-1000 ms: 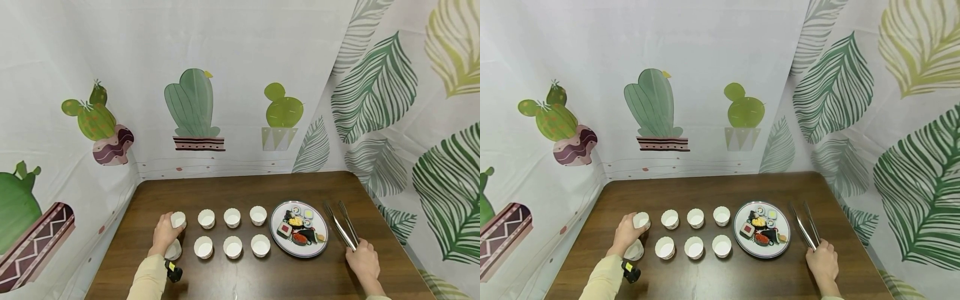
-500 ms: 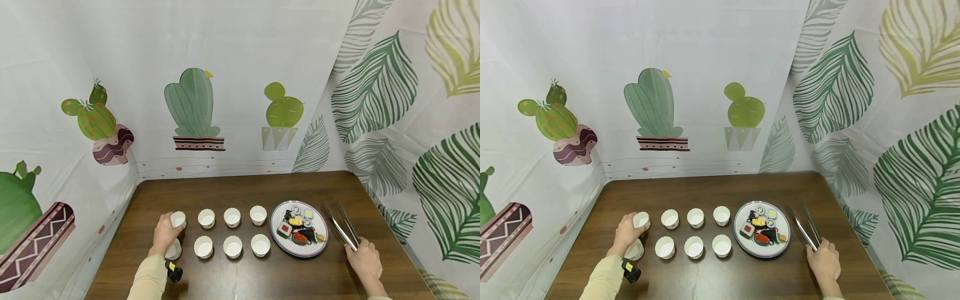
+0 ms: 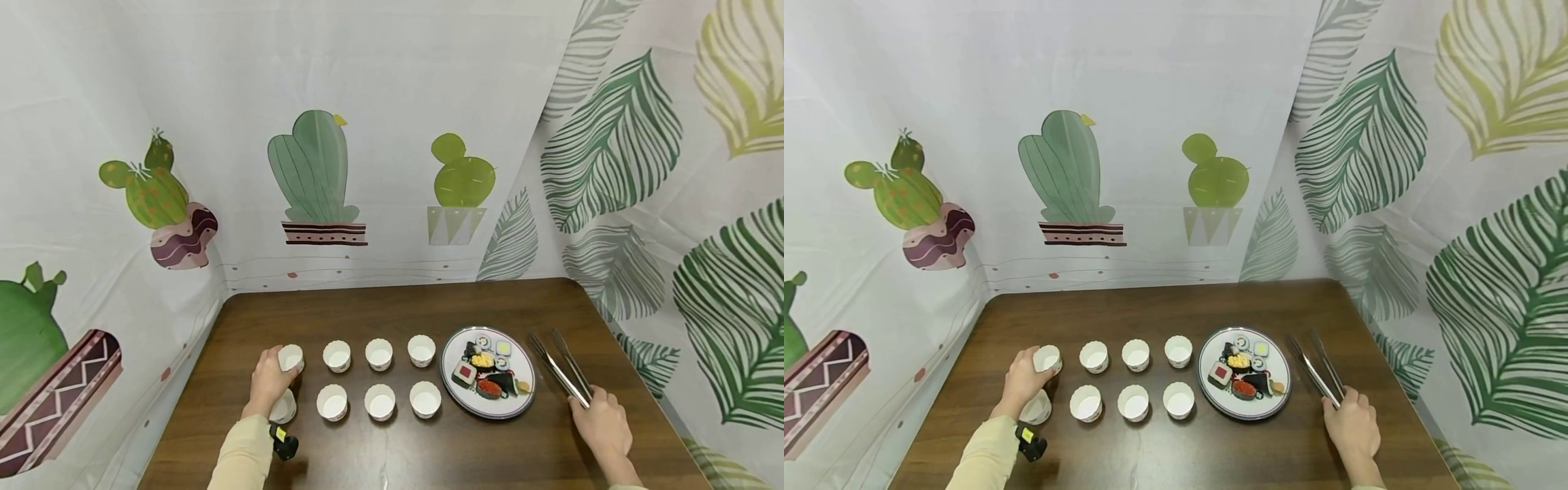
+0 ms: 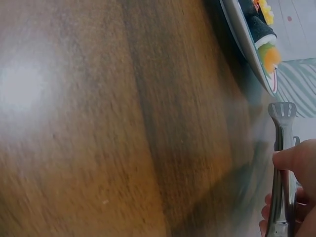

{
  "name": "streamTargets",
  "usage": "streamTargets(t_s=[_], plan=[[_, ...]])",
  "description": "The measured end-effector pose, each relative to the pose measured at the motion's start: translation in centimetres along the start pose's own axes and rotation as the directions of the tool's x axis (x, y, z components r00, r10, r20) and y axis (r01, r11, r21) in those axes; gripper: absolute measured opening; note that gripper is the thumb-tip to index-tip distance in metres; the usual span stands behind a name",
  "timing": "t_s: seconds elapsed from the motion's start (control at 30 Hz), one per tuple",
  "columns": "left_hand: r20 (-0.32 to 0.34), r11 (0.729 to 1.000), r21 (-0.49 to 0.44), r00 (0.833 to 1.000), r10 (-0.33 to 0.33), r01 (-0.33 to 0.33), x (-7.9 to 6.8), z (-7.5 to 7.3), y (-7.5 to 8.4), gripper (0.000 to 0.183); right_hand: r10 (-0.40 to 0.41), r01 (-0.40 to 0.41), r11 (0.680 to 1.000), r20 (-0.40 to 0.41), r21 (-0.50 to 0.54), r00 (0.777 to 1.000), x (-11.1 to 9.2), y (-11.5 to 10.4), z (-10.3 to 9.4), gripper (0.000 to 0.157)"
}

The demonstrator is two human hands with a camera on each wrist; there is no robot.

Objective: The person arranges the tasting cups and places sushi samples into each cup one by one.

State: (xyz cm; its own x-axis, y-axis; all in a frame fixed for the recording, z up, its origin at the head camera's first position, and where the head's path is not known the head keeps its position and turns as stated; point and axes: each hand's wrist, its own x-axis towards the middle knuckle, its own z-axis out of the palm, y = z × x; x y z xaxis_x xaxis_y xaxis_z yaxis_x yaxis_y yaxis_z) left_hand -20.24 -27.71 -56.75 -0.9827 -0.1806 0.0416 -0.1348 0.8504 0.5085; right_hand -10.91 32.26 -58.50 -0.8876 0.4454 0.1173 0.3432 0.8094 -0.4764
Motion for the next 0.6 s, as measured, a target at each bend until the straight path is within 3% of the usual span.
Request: streamTargets(t_s=[0.37,0.6], plan=[[0.005,1.000,-0.009,1.000,-0.009,0.009,-0.2,-0.2,0.1,0.065,-0.073,0.076,0.997,0.073,-0.032,0.995,0.4,0.0,-1.6,0.048],[0.022,1.000,-0.013,1.000,-0.015,0.015,-0.1,-0.2,0.0,0.066,-0.142,0.143,0.990,0.033,-0.012,0.989,0.2,-0.2,-2.2,0.045]])
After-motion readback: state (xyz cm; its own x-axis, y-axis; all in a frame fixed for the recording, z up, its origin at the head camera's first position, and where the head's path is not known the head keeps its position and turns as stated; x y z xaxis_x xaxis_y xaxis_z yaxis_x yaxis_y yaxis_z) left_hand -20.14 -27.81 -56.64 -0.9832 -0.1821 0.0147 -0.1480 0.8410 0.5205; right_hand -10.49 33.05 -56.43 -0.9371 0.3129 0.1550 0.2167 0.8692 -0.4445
